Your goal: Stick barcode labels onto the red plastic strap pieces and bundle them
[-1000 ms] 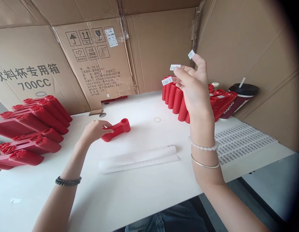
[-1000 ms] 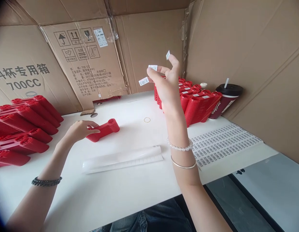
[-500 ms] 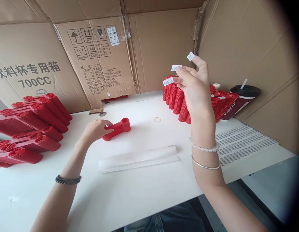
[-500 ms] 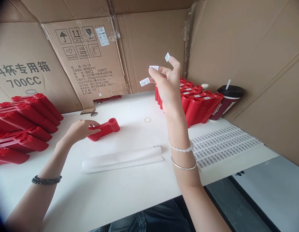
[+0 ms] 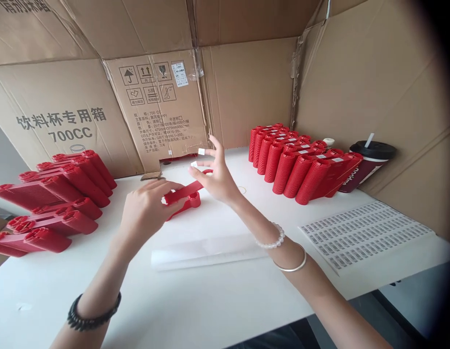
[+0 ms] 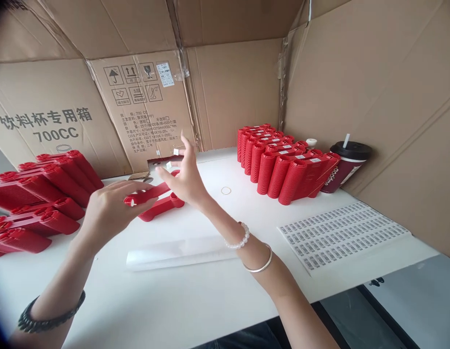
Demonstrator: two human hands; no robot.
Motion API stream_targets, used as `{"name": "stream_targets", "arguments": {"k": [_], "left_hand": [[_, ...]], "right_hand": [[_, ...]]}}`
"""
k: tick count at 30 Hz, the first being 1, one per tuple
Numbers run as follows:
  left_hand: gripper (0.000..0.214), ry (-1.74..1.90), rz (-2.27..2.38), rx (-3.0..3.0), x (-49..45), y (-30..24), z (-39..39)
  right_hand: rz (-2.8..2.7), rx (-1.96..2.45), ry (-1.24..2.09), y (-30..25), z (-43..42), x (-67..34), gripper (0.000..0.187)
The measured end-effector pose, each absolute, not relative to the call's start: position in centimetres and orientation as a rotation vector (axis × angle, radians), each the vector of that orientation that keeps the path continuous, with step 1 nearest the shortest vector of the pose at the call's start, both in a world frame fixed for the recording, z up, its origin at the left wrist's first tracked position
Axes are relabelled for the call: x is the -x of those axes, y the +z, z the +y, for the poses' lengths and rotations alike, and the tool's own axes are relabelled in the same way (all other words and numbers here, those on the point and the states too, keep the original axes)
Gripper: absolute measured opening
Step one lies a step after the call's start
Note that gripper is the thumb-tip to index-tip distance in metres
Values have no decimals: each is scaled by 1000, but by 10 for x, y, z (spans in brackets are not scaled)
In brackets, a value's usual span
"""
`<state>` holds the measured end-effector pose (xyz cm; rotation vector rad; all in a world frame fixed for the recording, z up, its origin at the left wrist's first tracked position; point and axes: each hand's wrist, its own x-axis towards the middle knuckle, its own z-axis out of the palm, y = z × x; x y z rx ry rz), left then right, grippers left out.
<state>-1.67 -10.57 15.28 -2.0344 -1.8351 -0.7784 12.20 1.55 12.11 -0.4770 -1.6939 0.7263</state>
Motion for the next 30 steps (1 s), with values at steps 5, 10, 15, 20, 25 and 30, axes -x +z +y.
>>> {"name": "stream_targets", "arguments": {"k": [5, 10, 15, 20, 25, 30], "left_hand": [[32, -1154, -1972, 2166, 13, 154, -110], [51, -1582, -2245, 2693, 23, 157, -107], [33, -1912, -2368, 2613, 15, 149, -105], [34, -2103, -2459, 2339, 2, 146, -103], [35, -2216, -2408, 2164, -2, 148, -106], [36, -2246, -2364, 2153, -3, 148, -108]], "right_hand": [[-1665, 399, 754, 140, -5, -143, 76], [-1678, 369, 716, 154, -3, -166, 76], [-1560, 429, 482, 159, -8, -167, 69], [-1572, 433, 420, 168, -37, -170, 60], [-1728, 513, 551, 159, -45, -163, 76], [-1722, 511, 499, 152, -36, -154, 79]]}}
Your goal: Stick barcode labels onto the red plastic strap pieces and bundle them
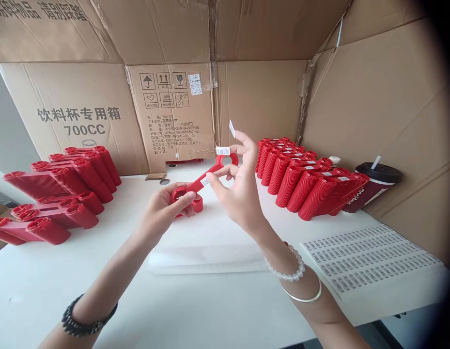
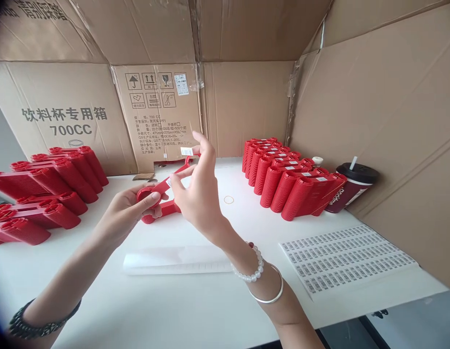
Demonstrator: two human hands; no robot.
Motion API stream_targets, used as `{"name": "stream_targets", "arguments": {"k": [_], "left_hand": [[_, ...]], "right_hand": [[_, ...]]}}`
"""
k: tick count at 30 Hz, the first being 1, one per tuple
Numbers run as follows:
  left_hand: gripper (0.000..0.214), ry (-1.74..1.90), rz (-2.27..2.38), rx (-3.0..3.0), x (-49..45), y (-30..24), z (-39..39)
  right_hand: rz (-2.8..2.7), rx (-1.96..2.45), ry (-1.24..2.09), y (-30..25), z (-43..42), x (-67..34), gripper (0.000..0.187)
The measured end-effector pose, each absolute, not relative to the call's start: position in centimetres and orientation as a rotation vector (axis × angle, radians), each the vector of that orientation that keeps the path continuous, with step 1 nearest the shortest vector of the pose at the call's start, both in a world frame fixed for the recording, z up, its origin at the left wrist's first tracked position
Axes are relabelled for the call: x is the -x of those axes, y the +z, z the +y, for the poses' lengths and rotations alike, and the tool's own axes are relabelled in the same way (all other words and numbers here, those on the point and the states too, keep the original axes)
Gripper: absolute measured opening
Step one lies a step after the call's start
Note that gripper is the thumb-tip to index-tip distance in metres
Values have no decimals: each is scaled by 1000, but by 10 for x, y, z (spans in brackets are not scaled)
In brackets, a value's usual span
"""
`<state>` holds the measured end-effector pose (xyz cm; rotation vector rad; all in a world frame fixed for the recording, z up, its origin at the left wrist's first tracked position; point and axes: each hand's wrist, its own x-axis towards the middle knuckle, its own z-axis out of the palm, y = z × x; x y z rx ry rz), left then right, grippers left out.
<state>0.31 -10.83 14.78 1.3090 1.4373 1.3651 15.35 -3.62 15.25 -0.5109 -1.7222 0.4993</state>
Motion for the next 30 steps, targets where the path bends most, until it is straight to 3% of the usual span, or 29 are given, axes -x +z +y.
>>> {"name": "stream_targets", "arguments": {"k": [24, 30], "left_hand": [[35, 1370, 1404, -1310, -7, 149, -110], [34, 1392, 1413, -1348, -9, 149, -112]], "right_hand": [[-1654, 491, 482, 148, -34, -145, 69], [-1732, 473, 265, 140, -34, -136, 61]]}}
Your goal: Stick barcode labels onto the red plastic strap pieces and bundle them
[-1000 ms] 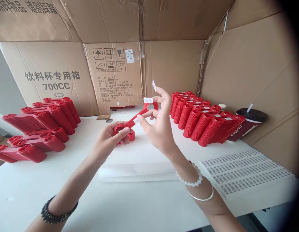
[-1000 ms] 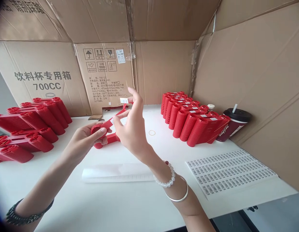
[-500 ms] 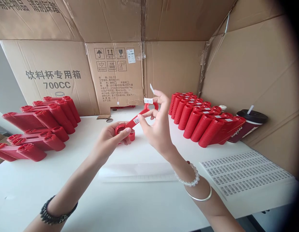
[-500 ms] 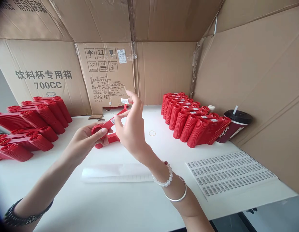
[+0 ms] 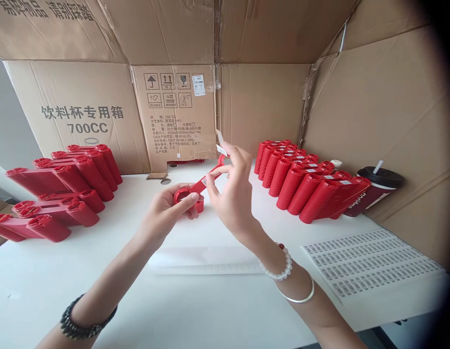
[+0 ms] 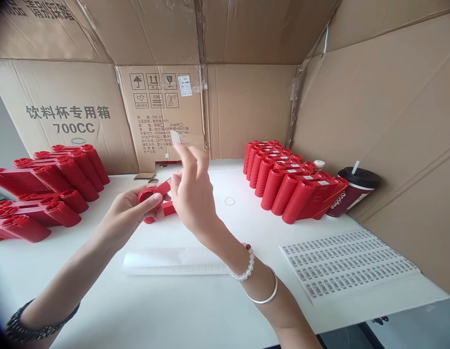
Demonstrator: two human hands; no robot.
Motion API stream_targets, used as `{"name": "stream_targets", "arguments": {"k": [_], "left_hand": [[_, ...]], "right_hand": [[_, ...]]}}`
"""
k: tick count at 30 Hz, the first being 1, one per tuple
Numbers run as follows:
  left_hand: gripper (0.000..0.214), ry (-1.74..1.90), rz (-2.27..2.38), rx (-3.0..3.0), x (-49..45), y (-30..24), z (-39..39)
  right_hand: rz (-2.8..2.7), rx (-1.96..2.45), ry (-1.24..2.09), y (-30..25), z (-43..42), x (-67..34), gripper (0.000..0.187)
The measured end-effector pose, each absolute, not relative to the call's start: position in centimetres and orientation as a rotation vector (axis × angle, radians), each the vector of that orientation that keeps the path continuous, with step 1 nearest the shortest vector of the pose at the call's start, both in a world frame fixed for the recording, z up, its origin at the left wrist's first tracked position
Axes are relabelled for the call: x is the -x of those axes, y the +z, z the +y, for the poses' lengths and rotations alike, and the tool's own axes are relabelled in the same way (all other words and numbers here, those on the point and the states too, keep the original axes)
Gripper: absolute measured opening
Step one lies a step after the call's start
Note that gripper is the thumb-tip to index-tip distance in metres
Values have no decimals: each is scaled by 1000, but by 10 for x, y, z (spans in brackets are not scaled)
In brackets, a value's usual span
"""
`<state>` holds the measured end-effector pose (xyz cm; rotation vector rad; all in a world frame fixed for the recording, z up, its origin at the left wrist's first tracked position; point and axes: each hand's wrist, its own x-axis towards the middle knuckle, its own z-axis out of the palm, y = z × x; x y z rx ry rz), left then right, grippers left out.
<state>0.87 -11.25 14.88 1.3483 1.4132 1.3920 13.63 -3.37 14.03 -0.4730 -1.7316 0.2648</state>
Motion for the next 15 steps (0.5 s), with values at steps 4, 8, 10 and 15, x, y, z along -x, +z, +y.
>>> {"name": "stream_targets", "arguments": {"k": [4, 8, 10, 15], "left_hand": [[37, 1424, 1440, -1328, -7, 148, -113], [39, 1413, 1449, -1295, -6, 147, -110], [37, 1407, 1457, -1288, -7, 146, -109], [37, 1378, 1496, -1329, -10, 147, -108]], "right_hand": [[-1691, 523, 16, 144, -26, -141, 55], [-1602, 526, 109, 149, -9, -156, 63], [-1591, 494, 157, 148, -4, -160, 65], [-1583, 447, 185, 147, -6, -158, 71]]}}
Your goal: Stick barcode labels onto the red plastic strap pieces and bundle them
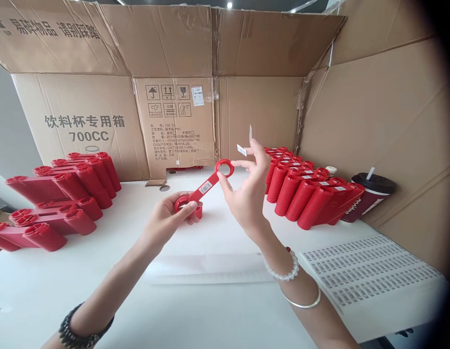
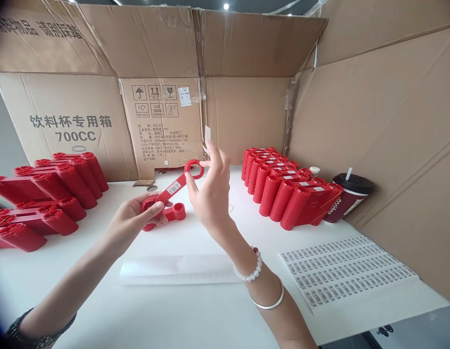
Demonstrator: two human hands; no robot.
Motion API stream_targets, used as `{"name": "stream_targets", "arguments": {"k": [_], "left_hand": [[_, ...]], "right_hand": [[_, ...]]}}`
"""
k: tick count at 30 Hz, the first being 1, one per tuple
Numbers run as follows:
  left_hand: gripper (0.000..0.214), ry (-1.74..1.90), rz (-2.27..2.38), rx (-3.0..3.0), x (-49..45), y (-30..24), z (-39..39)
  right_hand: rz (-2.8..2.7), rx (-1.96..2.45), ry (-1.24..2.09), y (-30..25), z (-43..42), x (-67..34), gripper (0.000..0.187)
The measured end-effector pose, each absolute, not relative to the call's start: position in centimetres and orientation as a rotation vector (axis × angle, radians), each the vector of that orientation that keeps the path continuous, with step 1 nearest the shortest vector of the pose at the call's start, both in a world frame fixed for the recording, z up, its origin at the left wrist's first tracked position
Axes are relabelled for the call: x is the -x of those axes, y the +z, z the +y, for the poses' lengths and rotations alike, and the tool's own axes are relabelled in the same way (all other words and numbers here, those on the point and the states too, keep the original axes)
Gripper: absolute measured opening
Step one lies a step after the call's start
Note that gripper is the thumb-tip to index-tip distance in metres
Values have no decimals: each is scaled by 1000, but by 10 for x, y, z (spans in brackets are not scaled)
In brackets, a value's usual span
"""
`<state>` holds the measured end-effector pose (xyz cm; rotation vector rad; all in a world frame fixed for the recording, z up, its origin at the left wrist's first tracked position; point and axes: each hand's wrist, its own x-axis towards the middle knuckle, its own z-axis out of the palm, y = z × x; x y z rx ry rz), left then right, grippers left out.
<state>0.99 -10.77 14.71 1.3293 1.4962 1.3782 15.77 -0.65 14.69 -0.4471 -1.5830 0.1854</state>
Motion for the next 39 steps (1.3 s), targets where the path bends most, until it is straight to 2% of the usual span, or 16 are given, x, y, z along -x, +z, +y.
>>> {"name": "stream_targets", "arguments": {"k": [6, 11, 18, 31, 39], "left_hand": [[38, 1138, 1398, -1485, -8, 146, -107], [38, 1189, 1385, -1404, -6, 144, -104], [37, 1174, 1196, -1370, 0, 137, -102], [38, 980, 1334, -1689, 3, 137, -102], [36, 1187, 1368, -1549, 2, 136, -98]], "right_hand": [[-1766, 297, 262, 160, -22, -166, 66], [-1717, 330, 351, 171, -33, -175, 57], [-1693, 432, 330, 166, -24, -171, 56], [-1741, 549, 451, 158, -5, -166, 62], [-1733, 614, 420, 161, -6, -175, 59]]}}
